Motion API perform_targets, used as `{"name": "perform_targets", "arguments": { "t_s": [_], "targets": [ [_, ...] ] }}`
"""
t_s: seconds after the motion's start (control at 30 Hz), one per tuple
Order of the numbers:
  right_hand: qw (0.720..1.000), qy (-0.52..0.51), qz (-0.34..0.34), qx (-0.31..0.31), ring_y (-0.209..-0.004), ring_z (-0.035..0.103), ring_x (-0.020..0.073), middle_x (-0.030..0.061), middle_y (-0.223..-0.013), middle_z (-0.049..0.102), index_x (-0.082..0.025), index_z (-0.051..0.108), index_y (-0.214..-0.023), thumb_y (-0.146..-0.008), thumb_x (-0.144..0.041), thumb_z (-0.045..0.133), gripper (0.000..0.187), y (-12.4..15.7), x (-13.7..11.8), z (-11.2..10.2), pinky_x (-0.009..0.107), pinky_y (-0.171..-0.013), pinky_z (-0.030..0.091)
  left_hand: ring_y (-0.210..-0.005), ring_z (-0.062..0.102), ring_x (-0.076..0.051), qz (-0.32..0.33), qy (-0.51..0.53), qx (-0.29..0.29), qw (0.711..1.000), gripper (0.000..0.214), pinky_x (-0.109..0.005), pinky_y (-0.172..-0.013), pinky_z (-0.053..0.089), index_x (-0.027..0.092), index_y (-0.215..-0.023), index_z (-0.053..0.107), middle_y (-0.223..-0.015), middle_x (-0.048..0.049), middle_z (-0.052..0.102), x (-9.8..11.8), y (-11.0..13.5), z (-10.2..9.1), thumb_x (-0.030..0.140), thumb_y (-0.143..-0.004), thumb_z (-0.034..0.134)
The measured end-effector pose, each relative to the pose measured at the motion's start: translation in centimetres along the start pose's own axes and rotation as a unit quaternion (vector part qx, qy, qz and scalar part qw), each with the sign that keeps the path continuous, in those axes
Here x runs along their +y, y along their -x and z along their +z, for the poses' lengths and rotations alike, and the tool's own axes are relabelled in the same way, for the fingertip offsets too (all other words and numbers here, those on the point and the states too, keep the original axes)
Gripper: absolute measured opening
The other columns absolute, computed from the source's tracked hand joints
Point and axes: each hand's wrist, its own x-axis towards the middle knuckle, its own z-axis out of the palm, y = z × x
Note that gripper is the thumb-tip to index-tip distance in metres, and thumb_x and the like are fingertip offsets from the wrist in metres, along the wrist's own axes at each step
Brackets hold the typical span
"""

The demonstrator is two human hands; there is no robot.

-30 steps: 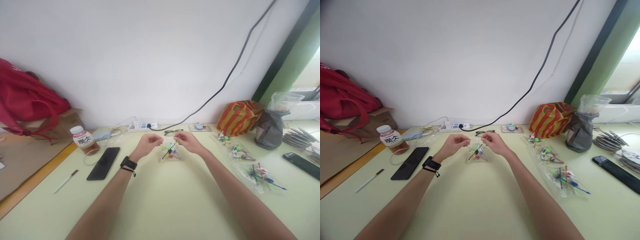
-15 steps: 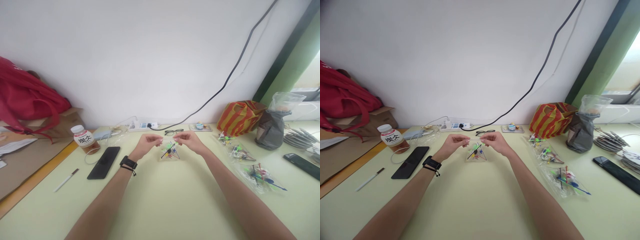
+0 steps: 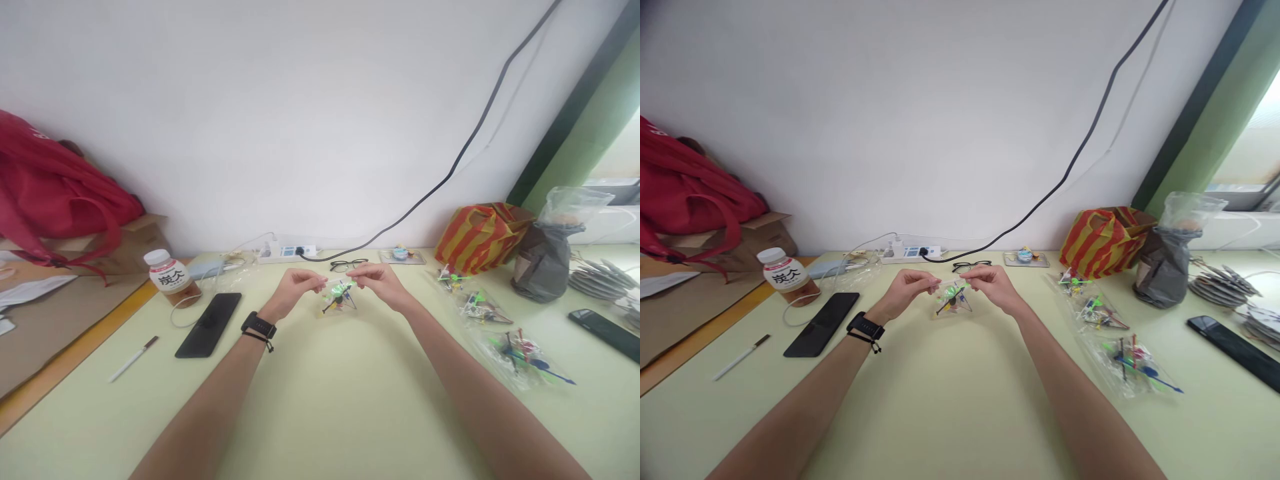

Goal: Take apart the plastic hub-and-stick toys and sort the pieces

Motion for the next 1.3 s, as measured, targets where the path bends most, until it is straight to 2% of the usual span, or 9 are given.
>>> {"name": "perform_targets", "arguments": {
  "t_s": [0.2,0.3,0.43,0.57,0.7,0.97,1.03,1.17,1.3],
  "targets": [
    [0.998,0.052,-0.018,-0.001,-0.100,0.064,0.0241,0.0065,-0.106,0.074,-0.027,0.083,-0.098,-0.087,-0.044,0.070,0.024,-0.1,-1.0,-0.4,0.036,-0.085,0.050,-0.093,0.073,-0.023,-0.016,-0.054,-0.034,0.998,0.037,-0.034,-0.087,0.058,0.018,-0.108,0.081,-0.100,-0.0097,0.080,0.7,0.0,0.7,0.040,-0.078,0.085],
    [0.987,0.147,-0.037,-0.045,-0.094,0.065,0.0235,0.0080,-0.106,0.074,-0.027,0.082,-0.100,-0.091,-0.049,0.067,0.028,-0.3,-1.8,-0.4,0.034,-0.075,0.049,-0.092,0.073,-0.023,-0.013,-0.086,-0.046,0.995,0.039,-0.034,-0.085,0.058,0.017,-0.109,0.081,-0.099,-0.0096,0.080,1.0,0.0,1.1,0.042,-0.079,0.084],
    [0.968,0.221,-0.061,-0.105,-0.076,0.060,0.0199,0.0061,-0.086,0.072,-0.024,0.081,-0.090,-0.089,-0.045,0.070,0.024,-0.4,-2.0,-0.1,0.033,-0.066,0.045,-0.088,0.072,-0.023,0.006,-0.136,-0.063,0.989,0.032,-0.033,-0.082,0.058,0.017,-0.100,0.082,-0.095,-0.0090,0.079,1.8,-0.1,1.3,0.043,-0.082,0.080],
    [0.969,0.214,-0.037,-0.120,-0.067,0.057,0.0178,0.0049,-0.078,0.071,-0.021,0.079,-0.083,-0.086,-0.046,0.073,0.026,-0.4,-2.3,-0.2,0.032,-0.061,0.044,-0.076,0.069,-0.019,0.023,-0.208,-0.094,0.973,0.026,-0.030,-0.073,0.056,0.018,-0.086,0.081,-0.084,-0.0075,0.078,3.2,0.0,1.0,0.043,-0.087,0.075],
    [0.968,0.204,-0.003,-0.143,-0.061,0.054,0.0159,0.0030,-0.069,0.068,-0.020,0.077,-0.081,-0.087,-0.050,0.070,0.031,-0.2,-3.4,-0.2,0.029,-0.054,0.039,-0.070,0.068,-0.018,0.016,-0.228,-0.116,0.967,0.029,-0.027,-0.064,0.054,0.018,-0.088,0.079,-0.080,-0.0074,0.076,4.5,0.2,0.5,0.045,-0.089,0.071],
    [0.951,0.206,0.008,-0.232,-0.059,0.045,0.0126,-0.0012,-0.065,0.059,-0.018,0.072,-0.083,-0.092,-0.042,0.064,0.027,0.3,-5.2,0.5,0.026,-0.054,0.035,-0.079,0.068,-0.018,0.024,-0.237,-0.186,0.953,0.030,-0.027,-0.074,0.053,0.017,-0.096,0.078,-0.089,-0.0063,0.077,5.2,0.6,0.9,0.046,-0.090,0.071],
    [0.948,0.217,0.002,-0.232,-0.061,0.048,0.0132,-0.0004,-0.068,0.061,-0.018,0.071,-0.084,-0.093,-0.041,0.063,0.026,0.4,-5.1,0.7,0.026,-0.056,0.037,-0.076,0.066,-0.017,0.023,-0.250,-0.186,0.950,0.032,-0.027,-0.072,0.051,0.017,-0.091,0.078,-0.085,-0.0054,0.076,5.0,0.5,1.0,0.047,-0.092,0.067],
    [0.949,0.253,-0.024,-0.188,-0.068,0.053,0.0149,0.0015,-0.077,0.064,-0.019,0.072,-0.090,-0.090,-0.043,0.067,0.024,0.4,-4.9,1.0,0.027,-0.060,0.040,-0.080,0.064,-0.017,0.042,-0.285,-0.156,0.945,0.031,-0.027,-0.073,0.049,0.018,-0.088,0.075,-0.087,-0.0046,0.074,4.6,0.3,1.1,0.046,-0.094,0.064],
    [0.950,0.232,-0.003,-0.209,-0.062,0.050,0.0136,-0.0006,-0.069,0.060,-0.019,0.070,-0.086,-0.092,-0.038,0.064,0.020,0.3,-4.4,1.3,0.026,-0.057,0.038,-0.071,0.059,-0.015,0.040,-0.293,-0.155,0.942,0.031,-0.026,-0.065,0.044,0.018,-0.086,0.075,-0.080,-0.0029,0.072,4.7,0.4,1.2,0.045,-0.094,0.063]
  ]
}}
